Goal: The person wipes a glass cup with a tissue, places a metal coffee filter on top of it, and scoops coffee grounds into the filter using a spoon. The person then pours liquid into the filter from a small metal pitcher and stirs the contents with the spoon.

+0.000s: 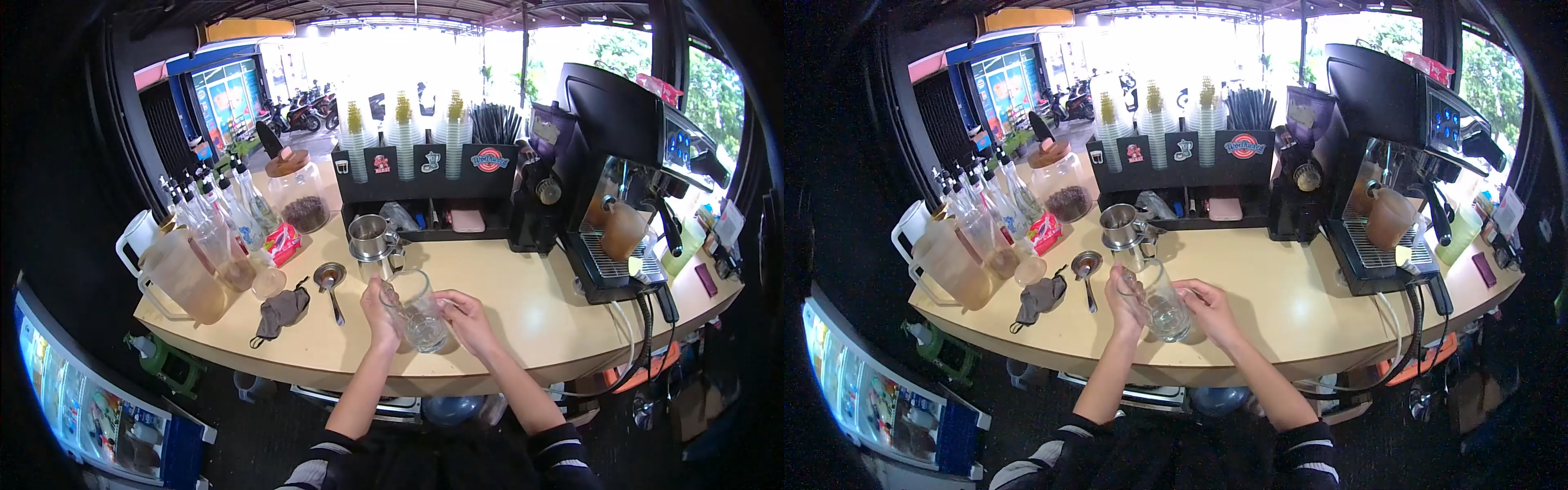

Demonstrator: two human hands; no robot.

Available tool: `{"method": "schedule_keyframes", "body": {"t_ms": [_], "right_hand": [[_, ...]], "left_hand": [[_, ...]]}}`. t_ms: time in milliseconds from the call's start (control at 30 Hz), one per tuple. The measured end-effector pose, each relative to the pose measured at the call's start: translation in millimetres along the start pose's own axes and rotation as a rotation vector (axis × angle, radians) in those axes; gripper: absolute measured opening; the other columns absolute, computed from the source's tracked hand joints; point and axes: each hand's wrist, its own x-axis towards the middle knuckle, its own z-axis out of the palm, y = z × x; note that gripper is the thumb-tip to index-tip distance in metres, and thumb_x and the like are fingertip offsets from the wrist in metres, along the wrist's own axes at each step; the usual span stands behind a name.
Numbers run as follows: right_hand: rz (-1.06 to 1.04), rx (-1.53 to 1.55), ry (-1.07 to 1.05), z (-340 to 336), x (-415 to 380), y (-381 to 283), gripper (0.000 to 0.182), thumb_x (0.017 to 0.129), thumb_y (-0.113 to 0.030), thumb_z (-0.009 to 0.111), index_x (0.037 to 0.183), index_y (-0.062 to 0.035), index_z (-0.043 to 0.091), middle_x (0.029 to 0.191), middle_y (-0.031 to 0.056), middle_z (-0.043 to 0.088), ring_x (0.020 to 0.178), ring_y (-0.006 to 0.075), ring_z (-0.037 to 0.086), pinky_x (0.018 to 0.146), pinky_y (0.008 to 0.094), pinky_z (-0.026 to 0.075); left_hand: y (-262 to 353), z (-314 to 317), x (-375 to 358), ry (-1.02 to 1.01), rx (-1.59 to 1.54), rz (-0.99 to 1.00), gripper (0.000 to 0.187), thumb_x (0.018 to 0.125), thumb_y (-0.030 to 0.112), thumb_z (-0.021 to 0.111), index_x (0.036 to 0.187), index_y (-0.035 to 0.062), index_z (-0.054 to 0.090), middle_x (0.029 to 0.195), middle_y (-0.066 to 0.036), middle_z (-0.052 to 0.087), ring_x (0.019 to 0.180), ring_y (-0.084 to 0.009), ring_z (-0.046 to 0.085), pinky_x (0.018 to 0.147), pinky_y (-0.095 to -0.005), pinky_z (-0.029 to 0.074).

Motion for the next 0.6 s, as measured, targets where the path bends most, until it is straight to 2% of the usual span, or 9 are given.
{"method": "schedule_keyframes", "body": {"t_ms": [67, 100, 167, 233, 300, 333, 433, 500, 600], "right_hand": [[-0.099, -0.084, 0.059, 0.7, -4.4, -5.1, 0.018, 0.087, -0.001, 0.057, 0.105, 0.0035, 0.061, 0.100, 0.0104, 0.063, 0.093, 0.0148, 0.060, 0.087, 0.0288, 0.047], [-0.201, -0.170, 0.118, 0.9, -7.3, -9.6, 0.016, 0.084, 0.002, 0.061, 0.101, 0.0032, 0.062, 0.096, 0.0101, 0.064, 0.089, 0.0140, 0.060, 0.083, 0.0277, 0.048], [-0.214, -0.145, 0.049, 2.8, -15.3, -20.5, 0.014, 0.083, 0.002, 0.062, 0.097, 0.0025, 0.063, 0.094, 0.0097, 0.064, 0.086, 0.0134, 0.060, 0.079, 0.0264, 0.049], [-0.228, -0.117, -0.012, -3.4, -14.5, -23.9, 0.012, 0.082, 0.003, 0.063, 0.094, 0.0018, 0.064, 0.092, 0.0093, 0.064, 0.082, 0.0127, 0.060, 0.076, 0.0250, 0.049], [-0.182, -0.069, 0.233, -23.4, -2.7, -20.8, 0.009, 0.082, 0.002, 0.063, 0.091, 0.0013, 0.065, 0.091, 0.0098, 0.064, 0.079, 0.0127, 0.061, 0.072, 0.0242, 0.049], [-0.181, -0.069, 0.234, -35.7, 4.5, -20.1, 0.009, 0.082, 0.002, 0.063, 0.091, 0.0013, 0.065, 0.091, 0.0098, 0.064, 0.079, 0.0127, 0.061, 0.072, 0.0242, 0.049], [-0.195, -0.310, 0.334, -70.4, 29.4, -2.5, 0.008, 0.084, -0.002, 0.063, 0.089, 0.0034, 0.064, 0.093, 0.0091, 0.065, 0.085, 0.0129, 0.061, 0.073, 0.0243, 0.049], [-0.365, -0.493, 0.278, -79.5, 43.7, 12.7, 0.012, 0.084, -0.003, 0.061, 0.093, 0.0035, 0.064, 0.100, 0.0103, 0.065, 0.091, 0.0157, 0.061, 0.071, 0.0253, 0.049], [-0.304, -0.676, 0.250, -75.4, 44.7, 17.6, 0.016, 0.083, -0.006, 0.062, 0.097, 0.0012, 0.065, 0.108, 0.0121, 0.063, 0.096, 0.0211, 0.061, 0.075, 0.0269, 0.050]], "left_hand": [[-15.2, -17.4, 14.7, -0.155, 0.172, 0.300, 0.031, 0.092, 0.025, 0.050, 0.065, 0.0153, 0.041, 0.055, 0.006, 0.037, 0.044, -0.0040, 0.033, 0.041, -0.0219, 0.025], [-17.5, -21.2, 18.4, -0.152, 0.172, 0.301, 0.031, 0.092, 0.025, 0.050, 0.065, 0.0153, 0.041, 0.055, 0.006, 0.037, 0.044, -0.0040, 0.033, 0.041, -0.0219, 0.025], [-20.6, -25.8, 28.5, -0.145, 0.194, 0.387, 0.033, 0.093, 0.022, 0.050, 0.062, 0.0157, 0.039, 0.054, 0.006, 0.036, 0.042, -0.0034, 0.029, 0.039, -0.0220, 0.021], [-8.8, -18.8, 19.2, -0.146, 0.259, 0.361, 0.036, 0.094, 0.020, 0.048, 0.060, 0.0141, 0.038, 0.054, 0.007, 0.034, 0.046, -0.0026, 0.028, 0.042, -0.0234, 0.020], [-9.4, -21.2, 18.6, -0.140, 0.328, 0.326, 0.038, 0.094, 0.017, 0.047, 0.057, 0.0124, 0.038, 0.054, 0.008, 0.031, 0.050, -0.0018, 0.027, 0.045, -0.0247, 0.018], [-15.3, -25.2, 26.3, -0.153, 0.346, 0.399, 0.038, 0.094, 0.017, 0.047, 0.057, 0.0114, 0.038, 0.054, 0.008, 0.031, 0.051, -0.0018, 0.026, 0.046, -0.0246, 0.018], [-25.1, -30.7, 32.7, -0.154, 0.358, 0.457, 0.038, 0.094, 0.016, 0.049, 0.057, 0.0097, 0.039, 0.055, 0.009, 0.031, 0.053, -0.0015, 0.025, 0.047, -0.0243, 0.018], [-28.9, -30.9, 33.4, -0.142, 0.351, 0.442, 0.038, 0.094, 0.015, 0.049, 0.057, 0.0089, 0.039, 0.055, 0.009, 0.032, 0.053, -0.0013, 0.025, 0.048, -0.0241, 0.018], [-33.7, -32.7, 34.5, -0.115, 0.364, 0.419, 0.038, 0.094, 0.015, 0.050, 0.058, 0.0077, 0.040, 0.056, 0.009, 0.033, 0.054, -0.0012, 0.026, 0.048, -0.0241, 0.019]]}}
